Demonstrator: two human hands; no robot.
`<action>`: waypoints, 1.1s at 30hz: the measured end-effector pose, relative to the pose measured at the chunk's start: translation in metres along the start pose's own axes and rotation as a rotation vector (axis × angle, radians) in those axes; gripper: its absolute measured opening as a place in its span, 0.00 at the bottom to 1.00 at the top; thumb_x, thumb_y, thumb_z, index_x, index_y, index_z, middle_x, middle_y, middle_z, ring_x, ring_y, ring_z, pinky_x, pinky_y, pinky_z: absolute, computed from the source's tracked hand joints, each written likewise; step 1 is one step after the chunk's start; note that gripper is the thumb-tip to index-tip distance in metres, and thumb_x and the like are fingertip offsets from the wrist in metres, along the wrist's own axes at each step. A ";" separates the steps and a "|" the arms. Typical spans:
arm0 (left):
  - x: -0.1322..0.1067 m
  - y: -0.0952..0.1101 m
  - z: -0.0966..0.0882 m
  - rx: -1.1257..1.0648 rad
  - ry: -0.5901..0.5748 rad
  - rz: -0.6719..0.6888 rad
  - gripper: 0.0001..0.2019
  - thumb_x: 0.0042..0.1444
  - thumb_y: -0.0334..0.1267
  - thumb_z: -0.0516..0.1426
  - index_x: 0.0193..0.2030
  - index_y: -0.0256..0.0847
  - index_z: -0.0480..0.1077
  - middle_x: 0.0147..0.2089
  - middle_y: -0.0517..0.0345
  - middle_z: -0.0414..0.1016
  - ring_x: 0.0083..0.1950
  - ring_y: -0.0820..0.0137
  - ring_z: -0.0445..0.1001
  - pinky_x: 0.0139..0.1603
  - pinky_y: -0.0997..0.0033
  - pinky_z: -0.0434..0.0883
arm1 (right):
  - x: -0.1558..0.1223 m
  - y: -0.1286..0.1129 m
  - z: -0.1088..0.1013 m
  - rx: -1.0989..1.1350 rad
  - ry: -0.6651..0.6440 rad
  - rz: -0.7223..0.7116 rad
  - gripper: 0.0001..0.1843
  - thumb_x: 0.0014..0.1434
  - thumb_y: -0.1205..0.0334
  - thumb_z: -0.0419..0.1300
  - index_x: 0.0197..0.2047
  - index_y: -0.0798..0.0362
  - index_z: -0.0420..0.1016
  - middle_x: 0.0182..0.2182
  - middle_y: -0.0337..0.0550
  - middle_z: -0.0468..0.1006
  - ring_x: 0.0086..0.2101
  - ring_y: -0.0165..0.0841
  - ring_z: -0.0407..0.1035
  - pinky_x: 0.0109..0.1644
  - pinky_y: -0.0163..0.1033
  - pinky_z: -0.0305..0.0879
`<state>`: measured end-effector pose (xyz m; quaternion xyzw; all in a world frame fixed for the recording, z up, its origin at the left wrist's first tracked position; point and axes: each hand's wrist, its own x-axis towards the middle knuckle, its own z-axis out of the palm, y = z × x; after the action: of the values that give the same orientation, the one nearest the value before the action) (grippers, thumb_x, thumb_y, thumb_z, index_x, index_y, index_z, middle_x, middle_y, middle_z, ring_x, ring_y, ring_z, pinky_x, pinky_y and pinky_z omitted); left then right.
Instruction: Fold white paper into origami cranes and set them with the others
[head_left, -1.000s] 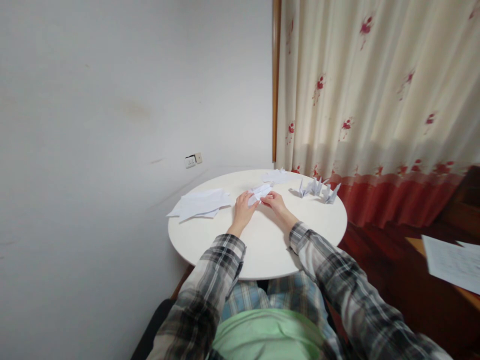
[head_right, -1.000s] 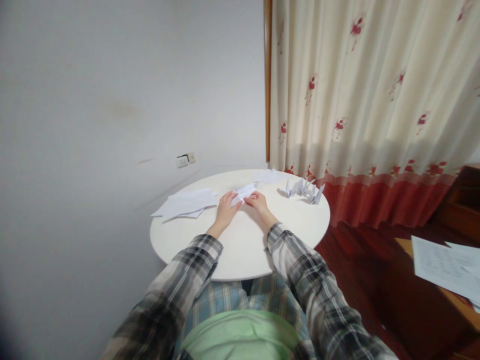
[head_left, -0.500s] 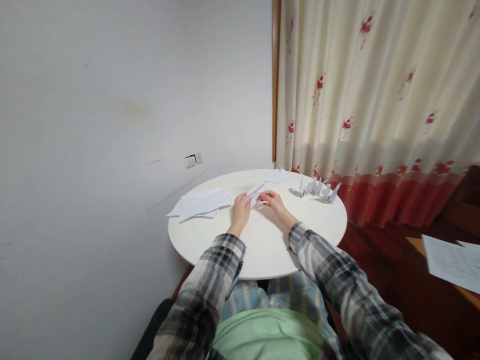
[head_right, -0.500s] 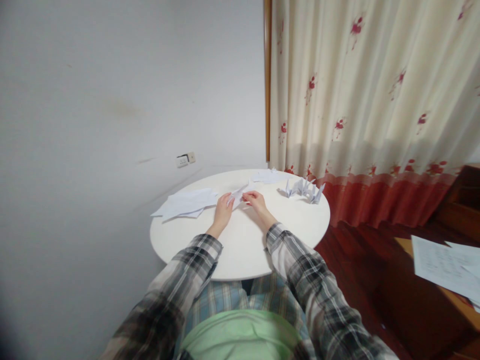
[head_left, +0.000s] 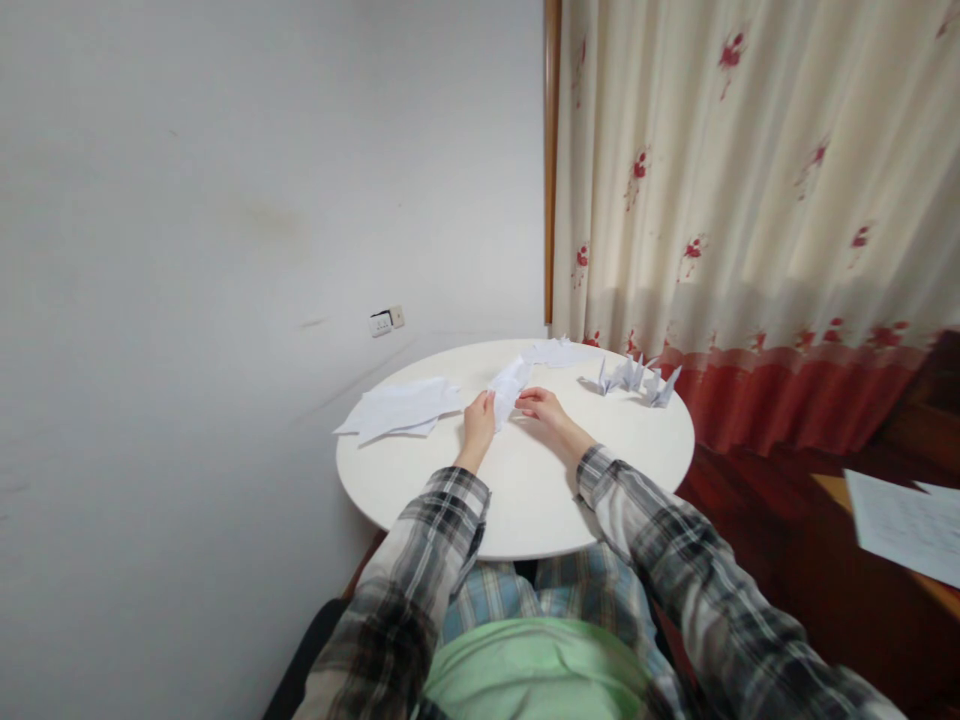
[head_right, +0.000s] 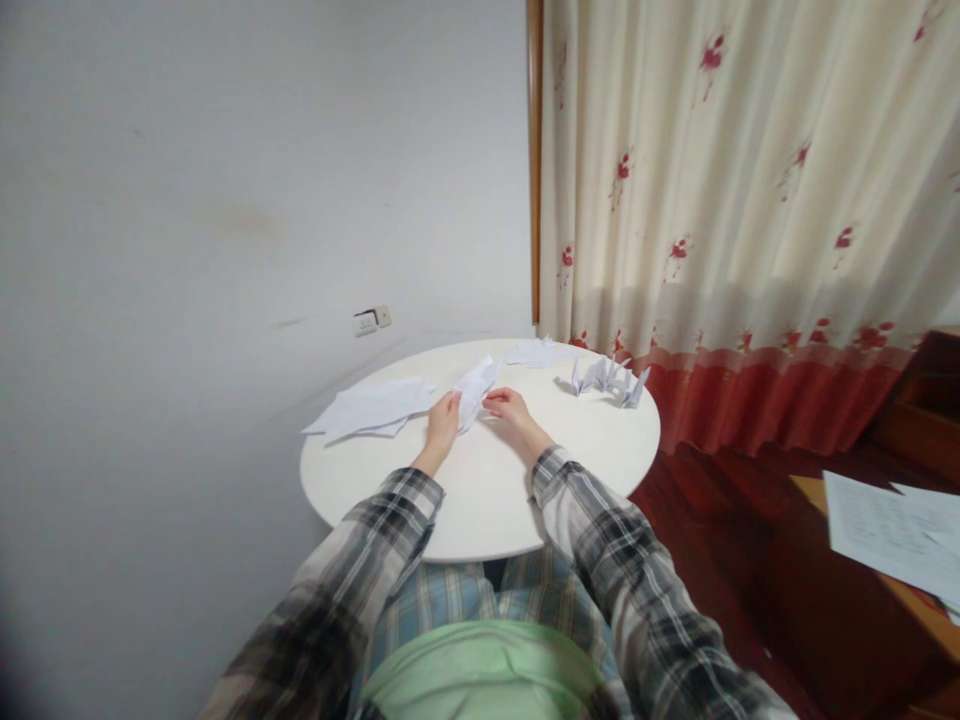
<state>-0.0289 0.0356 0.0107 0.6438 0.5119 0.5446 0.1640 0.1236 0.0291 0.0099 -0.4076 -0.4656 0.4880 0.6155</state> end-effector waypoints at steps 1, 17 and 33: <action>0.000 0.000 0.001 -0.004 0.000 0.002 0.12 0.62 0.38 0.51 0.27 0.43 0.65 0.25 0.60 0.70 0.31 0.69 0.68 0.37 0.70 0.65 | -0.001 0.000 0.001 0.012 -0.017 0.004 0.12 0.37 0.66 0.72 0.27 0.52 0.76 0.27 0.39 0.77 0.31 0.30 0.71 0.39 0.36 0.68; -0.005 0.000 0.000 0.062 0.044 0.245 0.11 0.54 0.36 0.64 0.44 0.40 0.72 0.47 0.48 0.79 0.52 0.61 0.76 0.58 0.58 0.71 | -0.003 -0.012 -0.002 -0.054 0.206 -0.006 0.07 0.40 0.67 0.67 0.23 0.51 0.72 0.22 0.36 0.75 0.27 0.29 0.70 0.35 0.36 0.67; -0.007 0.001 0.000 0.021 -0.021 0.181 0.09 0.63 0.33 0.54 0.45 0.42 0.75 0.45 0.51 0.82 0.45 0.65 0.80 0.50 0.65 0.73 | -0.006 -0.012 0.003 -0.059 0.039 -0.009 0.07 0.38 0.66 0.69 0.23 0.52 0.75 0.19 0.35 0.75 0.25 0.28 0.68 0.33 0.35 0.63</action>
<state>-0.0272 0.0298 0.0079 0.6948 0.4554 0.5451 0.1127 0.1227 0.0210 0.0210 -0.4330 -0.4694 0.4631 0.6146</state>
